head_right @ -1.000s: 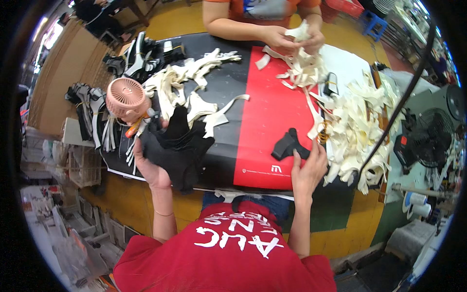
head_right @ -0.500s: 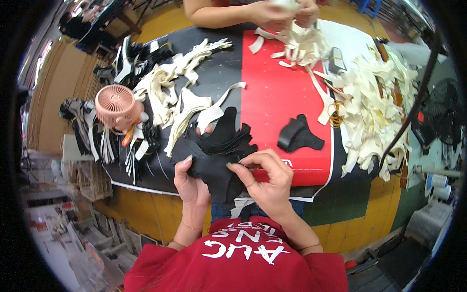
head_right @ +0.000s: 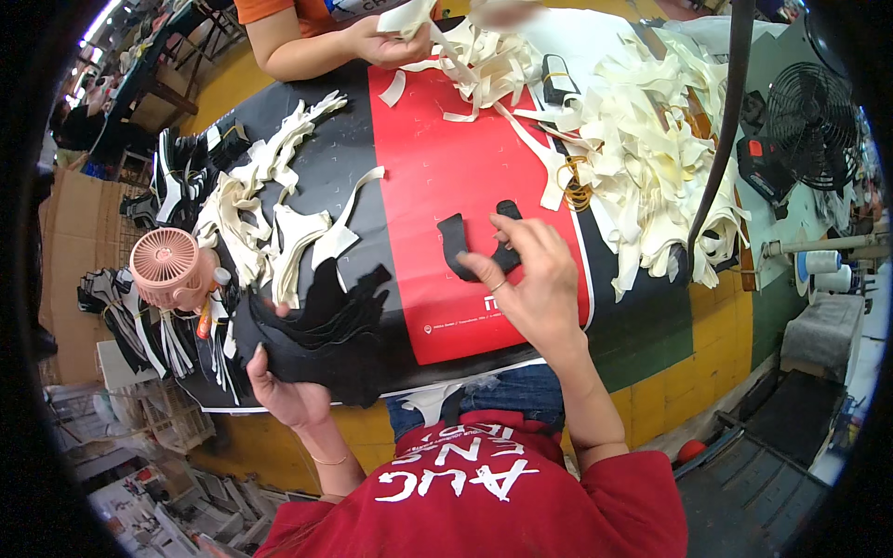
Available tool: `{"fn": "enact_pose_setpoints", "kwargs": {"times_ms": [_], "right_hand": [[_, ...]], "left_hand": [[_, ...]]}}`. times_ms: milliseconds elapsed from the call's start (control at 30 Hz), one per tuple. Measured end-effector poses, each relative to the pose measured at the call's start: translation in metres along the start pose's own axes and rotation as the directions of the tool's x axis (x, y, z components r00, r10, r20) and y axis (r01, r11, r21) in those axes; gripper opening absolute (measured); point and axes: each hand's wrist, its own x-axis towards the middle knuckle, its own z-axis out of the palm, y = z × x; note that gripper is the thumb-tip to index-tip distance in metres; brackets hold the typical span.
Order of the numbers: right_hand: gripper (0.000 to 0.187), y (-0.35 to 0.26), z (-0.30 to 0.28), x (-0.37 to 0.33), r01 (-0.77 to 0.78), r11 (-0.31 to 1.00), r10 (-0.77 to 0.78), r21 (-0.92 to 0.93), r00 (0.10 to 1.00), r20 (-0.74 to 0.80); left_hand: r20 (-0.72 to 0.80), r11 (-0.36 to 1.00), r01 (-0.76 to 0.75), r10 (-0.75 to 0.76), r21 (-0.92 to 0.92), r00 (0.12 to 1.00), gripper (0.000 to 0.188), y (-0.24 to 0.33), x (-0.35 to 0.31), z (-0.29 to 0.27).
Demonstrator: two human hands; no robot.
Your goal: The person sorts and folds small fabric pieces on a worktable, handling both white and black items one at a time. They repeatedly pick up pieces, fold them, and place them into separate piles while another worker performs similar actions nearby.
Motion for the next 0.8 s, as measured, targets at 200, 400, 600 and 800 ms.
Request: {"fn": "enact_pose_setpoints", "kwargs": {"times_ms": [200,400,600,800], "right_hand": [[0.038,0.001,0.024,-0.037,0.28,0.96,-0.275,-0.012,0.948,0.161],[0.028,0.002,0.014,-0.063,0.381,0.925,-0.359,-0.011,0.88,0.311],[0.024,0.012,0.012,-0.046,0.357,0.923,-0.329,-0.142,0.925,0.19],[0.03,0.009,0.017,-0.025,0.245,0.922,-0.17,-0.299,0.951,0.257]], "left_hand": [[0.061,0.976,-0.024,0.038,-0.216,0.997,0.059,0.009,-0.002,-0.003],[0.139,0.884,0.141,-0.087,-0.447,0.986,0.056,-0.003,0.005,-0.003],[0.003,0.939,0.116,-0.121,-0.324,0.993,0.051,-0.013,0.0,-0.005],[-0.11,0.969,0.246,-0.247,-0.021,0.963,0.057,-0.011,-0.005,0.013]]}}
